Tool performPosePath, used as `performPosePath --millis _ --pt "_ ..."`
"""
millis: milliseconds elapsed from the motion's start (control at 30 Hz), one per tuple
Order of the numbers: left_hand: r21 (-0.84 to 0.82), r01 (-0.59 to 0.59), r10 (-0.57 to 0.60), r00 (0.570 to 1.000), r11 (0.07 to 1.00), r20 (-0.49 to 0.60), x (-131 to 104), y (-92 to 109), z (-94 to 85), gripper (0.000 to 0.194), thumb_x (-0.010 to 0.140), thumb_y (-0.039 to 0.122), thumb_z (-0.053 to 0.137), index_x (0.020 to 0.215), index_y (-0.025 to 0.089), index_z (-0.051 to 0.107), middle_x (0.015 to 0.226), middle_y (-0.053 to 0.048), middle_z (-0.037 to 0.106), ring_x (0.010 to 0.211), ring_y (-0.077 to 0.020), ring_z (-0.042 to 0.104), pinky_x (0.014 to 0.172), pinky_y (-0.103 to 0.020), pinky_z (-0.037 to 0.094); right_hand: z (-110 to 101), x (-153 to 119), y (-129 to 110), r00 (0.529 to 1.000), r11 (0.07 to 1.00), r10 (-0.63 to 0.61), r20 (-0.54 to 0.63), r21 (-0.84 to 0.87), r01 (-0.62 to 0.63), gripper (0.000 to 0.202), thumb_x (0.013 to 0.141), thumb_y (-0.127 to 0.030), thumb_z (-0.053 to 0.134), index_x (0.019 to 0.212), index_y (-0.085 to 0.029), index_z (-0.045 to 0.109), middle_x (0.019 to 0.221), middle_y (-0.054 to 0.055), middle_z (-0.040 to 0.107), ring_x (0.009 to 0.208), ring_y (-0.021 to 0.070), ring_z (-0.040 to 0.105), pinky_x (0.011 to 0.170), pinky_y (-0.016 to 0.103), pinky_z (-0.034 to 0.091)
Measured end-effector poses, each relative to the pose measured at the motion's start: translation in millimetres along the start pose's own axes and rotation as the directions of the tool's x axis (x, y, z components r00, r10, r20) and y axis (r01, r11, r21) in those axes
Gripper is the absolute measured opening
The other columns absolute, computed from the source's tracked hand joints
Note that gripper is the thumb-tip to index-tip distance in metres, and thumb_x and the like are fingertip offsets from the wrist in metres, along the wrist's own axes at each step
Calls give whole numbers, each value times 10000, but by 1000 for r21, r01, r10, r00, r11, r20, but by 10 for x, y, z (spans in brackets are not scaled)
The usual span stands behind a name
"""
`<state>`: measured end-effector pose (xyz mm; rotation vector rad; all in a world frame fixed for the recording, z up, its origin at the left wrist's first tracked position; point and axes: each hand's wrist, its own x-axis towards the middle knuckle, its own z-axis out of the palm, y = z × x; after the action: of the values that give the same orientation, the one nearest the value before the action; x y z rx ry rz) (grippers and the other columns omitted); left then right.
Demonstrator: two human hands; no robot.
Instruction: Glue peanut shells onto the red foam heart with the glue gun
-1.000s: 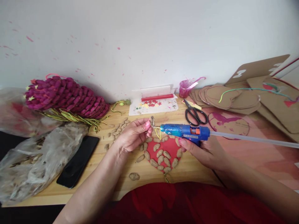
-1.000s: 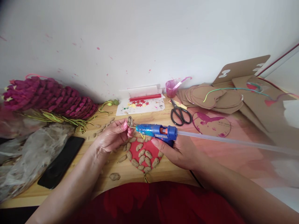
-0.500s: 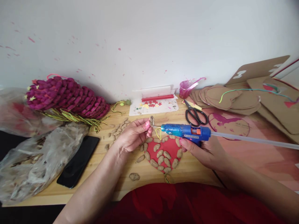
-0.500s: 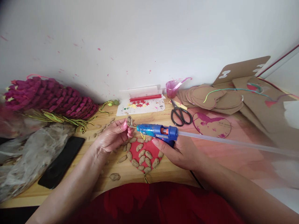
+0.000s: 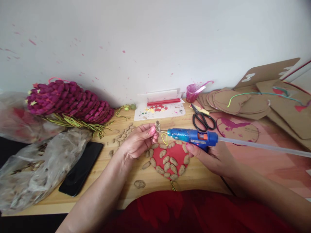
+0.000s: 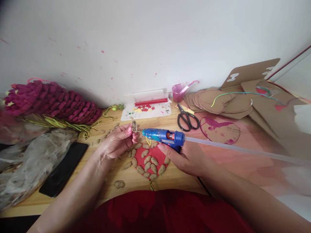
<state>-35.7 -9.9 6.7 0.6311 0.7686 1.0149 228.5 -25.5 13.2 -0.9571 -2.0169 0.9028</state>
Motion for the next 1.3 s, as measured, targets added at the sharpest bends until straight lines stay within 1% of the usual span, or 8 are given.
performPosePath --millis 267,467,533,600,767,833,1000,1300 --pt "57 -58 59 998 997 -15 -3 37 0 329 666 308 950 747 115 696 658 -10 606 605 -79 542 579 -182 477 7 26 26 998 997 60 1 43 -60 276 988 -371 615 747 -238 620 699 16 669 649 186 631 612 327 507" --pt "314 -132 159 986 940 -60 -59 63 73 378 606 368 973 799 130 752 667 1 652 566 -76 567 555 -191 478 14 141 56 948 874 317 25 380 -302 434 958 -609 602 848 -191 642 655 21 676 463 113 576 423 250 461" --pt "491 -147 194 980 859 -47 -98 31 112 333 662 362 940 857 148 776 725 -10 697 591 -85 596 568 -198 489 23 173 76 921 832 389 18 423 -359 494 896 -668 652 828 -179 646 662 36 673 520 134 638 428 239 484" --pt "679 -172 236 972 714 -2 -141 -17 155 251 747 335 881 901 163 784 792 -25 736 651 -105 637 603 -209 504 34 192 88 910 807 413 6 461 -369 517 851 -692 689 805 -180 635 710 45 675 570 148 674 426 231 499" --pt "937 -300 330 915 176 231 -215 -117 242 55 870 221 752 913 191 767 875 -25 744 763 -142 670 689 -257 513 62 204 88 916 807 401 4 472 -355 509 837 -690 704 828 -188 618 740 31 668 548 127 659 417 224 511" --pt "942 -332 326 896 43 301 -225 -129 257 49 884 169 724 917 190 754 878 -21 730 781 -144 669 710 -265 510 72 208 90 916 809 401 7 467 -357 502 839 -679 709 835 -185 618 773 35 669 568 130 669 416 225 520" --pt "910 -398 317 854 -115 413 -242 -145 273 35 913 167 705 933 180 731 873 -21 701 798 -153 667 736 -281 513 96 220 98 910 798 414 23 471 -375 449 861 -619 727 839 -187 609 783 42 675 612 147 692 413 226 534" --pt "838 -465 234 814 -286 532 -273 -269 279 87 973 203 641 1001 160 711 903 -43 656 813 -166 635 725 -288 509 132 189 176 895 810 444 36 411 -418 439 885 -616 698 812 -186 650 799 71 703 669 181 706 433 251 557"
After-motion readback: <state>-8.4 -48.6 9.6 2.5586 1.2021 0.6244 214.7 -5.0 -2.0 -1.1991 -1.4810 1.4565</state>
